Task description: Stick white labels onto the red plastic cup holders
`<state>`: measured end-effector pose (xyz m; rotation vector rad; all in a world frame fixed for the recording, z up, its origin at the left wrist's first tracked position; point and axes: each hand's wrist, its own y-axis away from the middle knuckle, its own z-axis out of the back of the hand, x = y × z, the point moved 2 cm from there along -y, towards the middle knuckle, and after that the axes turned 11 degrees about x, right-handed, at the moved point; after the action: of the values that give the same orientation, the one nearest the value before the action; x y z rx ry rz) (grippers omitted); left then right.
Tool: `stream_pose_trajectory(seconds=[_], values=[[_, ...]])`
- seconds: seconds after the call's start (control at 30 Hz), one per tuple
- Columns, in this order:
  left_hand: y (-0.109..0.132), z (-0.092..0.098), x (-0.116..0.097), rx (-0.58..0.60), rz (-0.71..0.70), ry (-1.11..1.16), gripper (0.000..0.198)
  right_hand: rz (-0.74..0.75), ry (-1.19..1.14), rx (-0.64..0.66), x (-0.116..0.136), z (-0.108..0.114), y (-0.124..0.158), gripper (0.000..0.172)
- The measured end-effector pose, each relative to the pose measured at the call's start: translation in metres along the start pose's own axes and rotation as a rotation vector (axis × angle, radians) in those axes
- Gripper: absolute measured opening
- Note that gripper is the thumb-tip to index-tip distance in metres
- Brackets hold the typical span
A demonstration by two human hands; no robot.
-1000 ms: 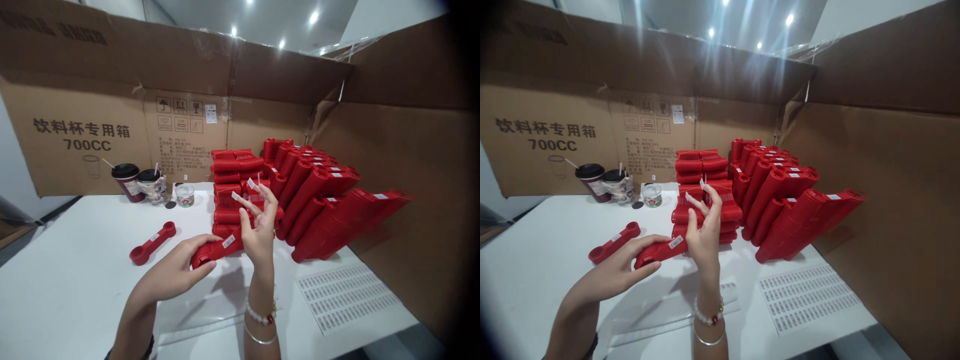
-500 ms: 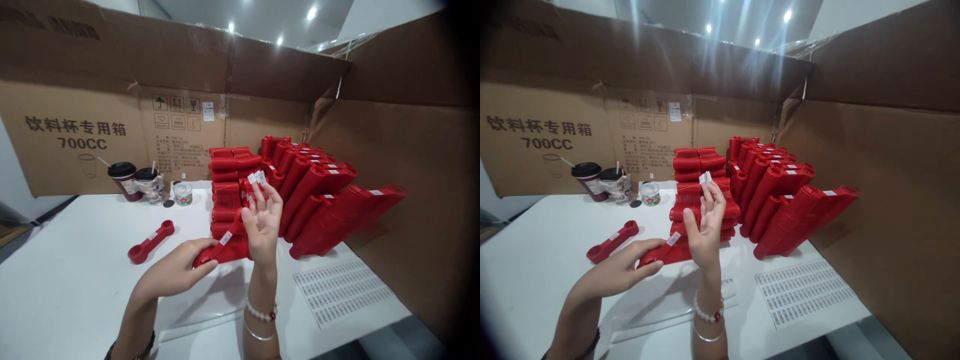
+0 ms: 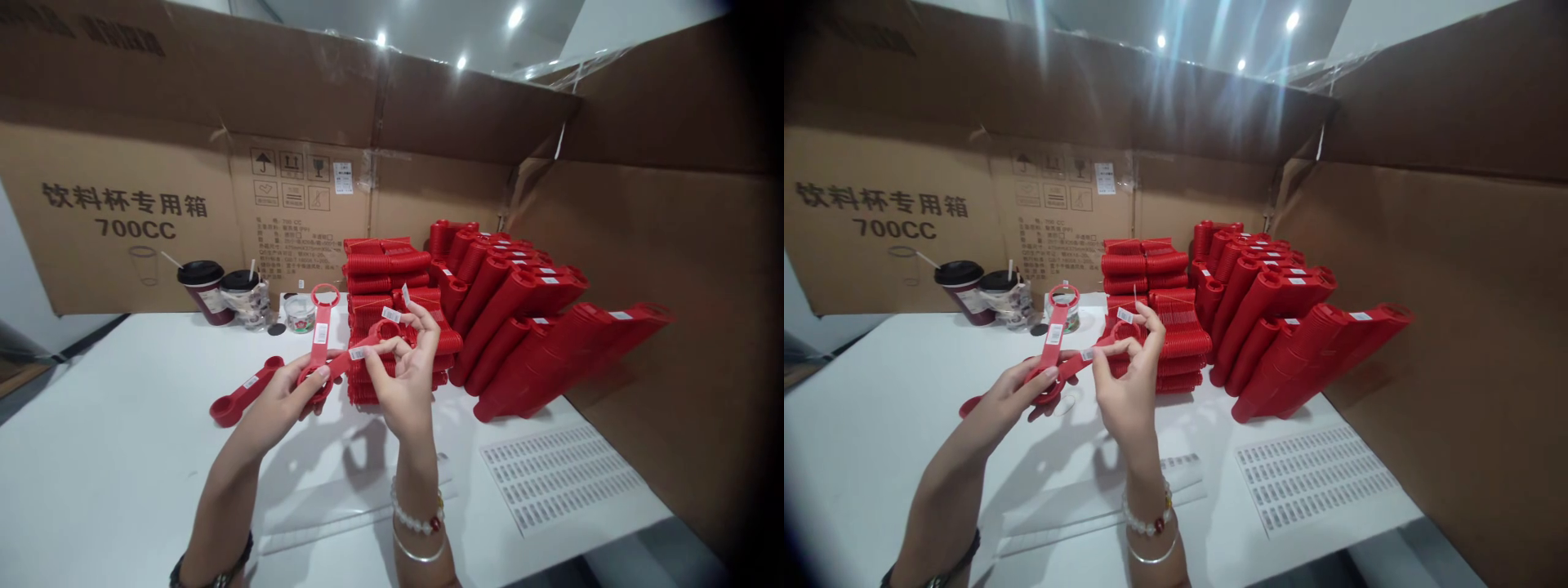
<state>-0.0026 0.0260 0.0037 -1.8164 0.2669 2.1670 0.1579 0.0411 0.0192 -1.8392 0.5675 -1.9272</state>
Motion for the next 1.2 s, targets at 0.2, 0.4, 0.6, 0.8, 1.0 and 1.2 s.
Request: stream_pose_trajectory(seconds=[0.2, 0.4, 0.6, 0.8, 1.0, 1.2], values=[[0.001, -0.001, -0.003, 0.017, 0.027, -0.035, 0.036, -0.041, -0.003, 0.037, -0.001, 0.0, 0.0, 0.067], [-0.001, 0.002, 0.003, 0.049, 0.04, -0.037, 0.037, -0.079, -0.022, 0.091, -0.007, -0.001, -0.001, 0.067], [-0.003, 0.003, 0.003, 0.049, 0.044, -0.027, 0.038, -0.1, -0.039, 0.116, -0.01, -0.001, -0.002, 0.066], [-0.002, 0.004, 0.002, 0.052, 0.053, -0.031, 0.036, -0.117, -0.04, 0.129, -0.01, -0.002, -0.003, 0.065], [-0.002, 0.004, 0.003, 0.051, 0.041, -0.026, 0.036, -0.108, 0.015, 0.123, -0.012, -0.002, -0.003, 0.064], [-0.001, 0.003, 0.002, 0.045, 0.047, -0.019, 0.037, -0.099, 0.058, 0.112, -0.012, -0.003, -0.003, 0.064]])
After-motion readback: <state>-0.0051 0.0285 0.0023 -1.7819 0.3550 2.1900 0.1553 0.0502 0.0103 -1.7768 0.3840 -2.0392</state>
